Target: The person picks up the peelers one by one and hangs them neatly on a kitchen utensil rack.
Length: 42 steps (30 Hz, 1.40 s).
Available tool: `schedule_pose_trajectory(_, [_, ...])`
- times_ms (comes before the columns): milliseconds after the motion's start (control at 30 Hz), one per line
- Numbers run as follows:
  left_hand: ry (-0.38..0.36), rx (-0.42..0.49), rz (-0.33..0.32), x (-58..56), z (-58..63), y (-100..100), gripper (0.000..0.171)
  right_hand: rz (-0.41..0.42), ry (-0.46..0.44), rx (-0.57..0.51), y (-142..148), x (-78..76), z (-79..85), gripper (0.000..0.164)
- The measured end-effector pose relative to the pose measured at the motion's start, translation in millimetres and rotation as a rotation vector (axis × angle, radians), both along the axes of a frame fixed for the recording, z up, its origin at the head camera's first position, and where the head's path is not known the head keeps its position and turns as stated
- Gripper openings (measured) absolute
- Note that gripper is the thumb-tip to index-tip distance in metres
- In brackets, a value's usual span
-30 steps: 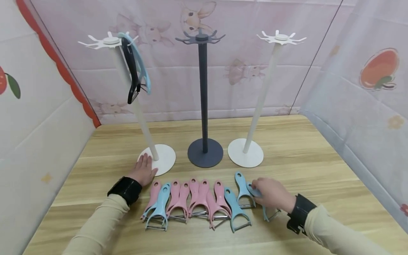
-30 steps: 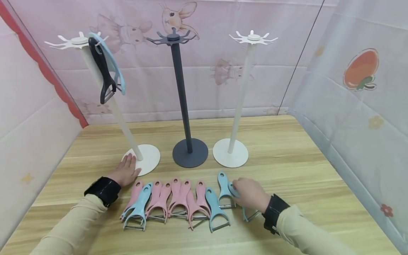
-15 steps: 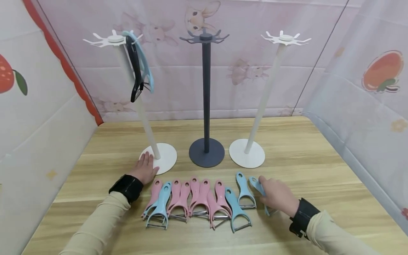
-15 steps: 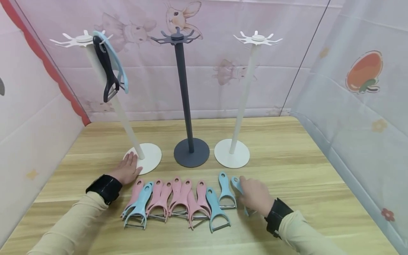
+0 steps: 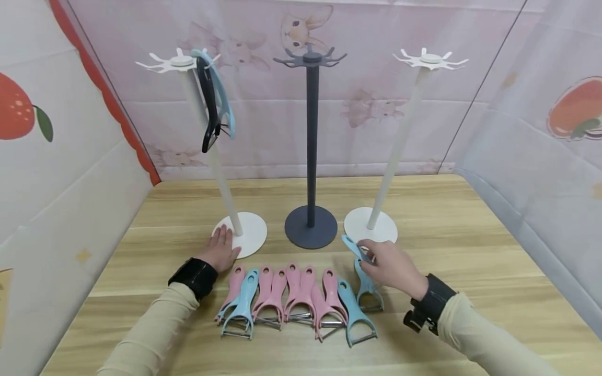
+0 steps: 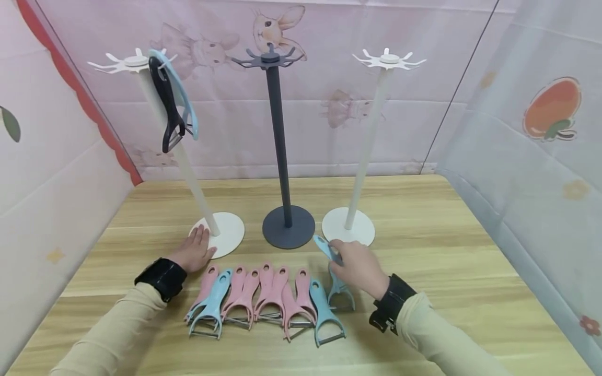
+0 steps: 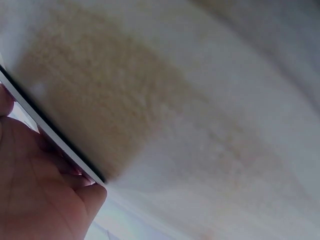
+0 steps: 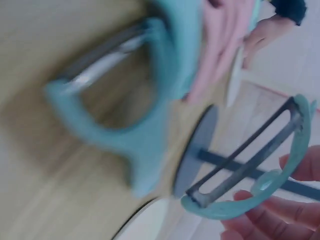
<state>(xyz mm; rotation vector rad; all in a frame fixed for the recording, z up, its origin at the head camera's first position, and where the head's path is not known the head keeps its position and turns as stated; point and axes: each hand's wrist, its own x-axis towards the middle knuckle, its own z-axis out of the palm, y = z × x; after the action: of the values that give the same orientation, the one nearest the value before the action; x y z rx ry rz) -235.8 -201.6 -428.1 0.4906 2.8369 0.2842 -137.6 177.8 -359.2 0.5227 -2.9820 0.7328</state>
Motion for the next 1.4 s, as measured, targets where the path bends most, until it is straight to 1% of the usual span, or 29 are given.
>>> schedule_pose_trajectory(67, [0.0,-0.002,0.001,-0.8,-0.8,0.3,0.061,0.052,0.031,-0.06,-8.6,-5.7,5.1,0.033])
schedule_pose_trajectory(133, [0.004,-0.005,0.003,-1.6,-1.5,0.1,0.06,0.114,0.026,-0.154,-17.9,-12.0,10.8,0.034])
schedule_pose_trajectory(200, [0.004,-0.006,0.01,-2.1,-1.8,0.0,0.06,0.178,-0.032,-0.285,-28.3,-18.7,17.8,0.037])
schedule_pose_trajectory(267, [0.001,-0.007,0.012,-2.1,-1.8,0.3,0.061,0.235,-0.113,-0.433,-39.6,-25.1,26.4,0.039])
schedule_pose_trajectory(333, [-0.004,-0.008,0.013,-1.2,-1.1,1.0,0.061,0.264,-0.193,-0.575,-51.8,-31.9,35.2,0.041])
schedule_pose_trajectory(367, [-0.006,-0.008,0.013,-0.6,-0.6,1.4,0.061,0.273,-0.214,-0.64,-58.6,-35.4,40.2,0.042])
schedule_pose_trajectory(400, [-0.007,-0.007,0.013,0.1,-0.1,1.6,0.061,0.279,-0.22,-0.693,-65.5,-39.4,45.0,0.043])
schedule_pose_trajectory(467, [-0.004,-0.007,0.014,0.6,0.7,0.3,0.06,0.288,-0.186,-0.765,-80.4,-49.7,53.5,0.043])
schedule_pose_trajectory(533, [-0.002,-0.011,0.017,0.6,0.8,-0.9,0.06,0.282,-0.122,-0.805,-95.6,-61.0,62.0,0.043])
schedule_pose_trajectory(633, [0.0,-0.01,0.021,0.0,-0.4,-2.0,0.059,0.271,0.013,-0.849,-118.1,-79.0,73.2,0.042])
schedule_pose_trajectory(733, [0.006,-0.013,0.022,-1.3,-2.5,-1.5,0.06,0.241,0.092,-0.926,-138.3,-94.8,84.0,0.042])
schedule_pose_trajectory(833, [0.009,-0.009,0.019,-2.0,-4.2,-0.2,0.06,0.184,0.116,-1.01,-154.2,-109.0,94.9,0.042])
schedule_pose_trajectory(900, [0.006,-0.013,0.022,-2.0,-4.5,0.4,0.06,0.14,0.13,-1.045,-162.8,-119.4,102.0,0.042])
schedule_pose_trajectory(1033, [0.003,-0.014,0.031,-1.9,-1.8,2.4,0.06,0.046,0.179,-1.019,-176.6,-141.3,117.2,0.042])
schedule_pose_trajectory(1100, [0.007,-0.015,0.033,-2.1,-1.2,2.0,0.059,0.024,0.177,-1.016,-183.6,-152.7,125.2,0.042])
schedule_pose_trajectory(1167, [0.014,-0.016,0.031,-2.1,-1.5,0.6,0.059,0.011,0.144,-1.036,-191.0,-163.8,134.2,0.042])
schedule_pose_trajectory(1200, [0.021,-0.015,0.029,-2.7,-3.5,-0.5,0.059,0.015,0.126,-1.05,-194.8,-169.2,138.9,0.042])
schedule_pose_trajectory(1300, [0.023,-0.016,0.031,-1.6,-4.2,-0.6,0.059,0.05,0.062,-1.086,-205.2,-180.1,154.4,0.041])
schedule_pose_trajectory(1400, [0.005,-0.023,0.036,-0.1,-5.1,2.0,0.06,0.112,0.03,-1.105,-212.9,-191.8,164.4,0.041])
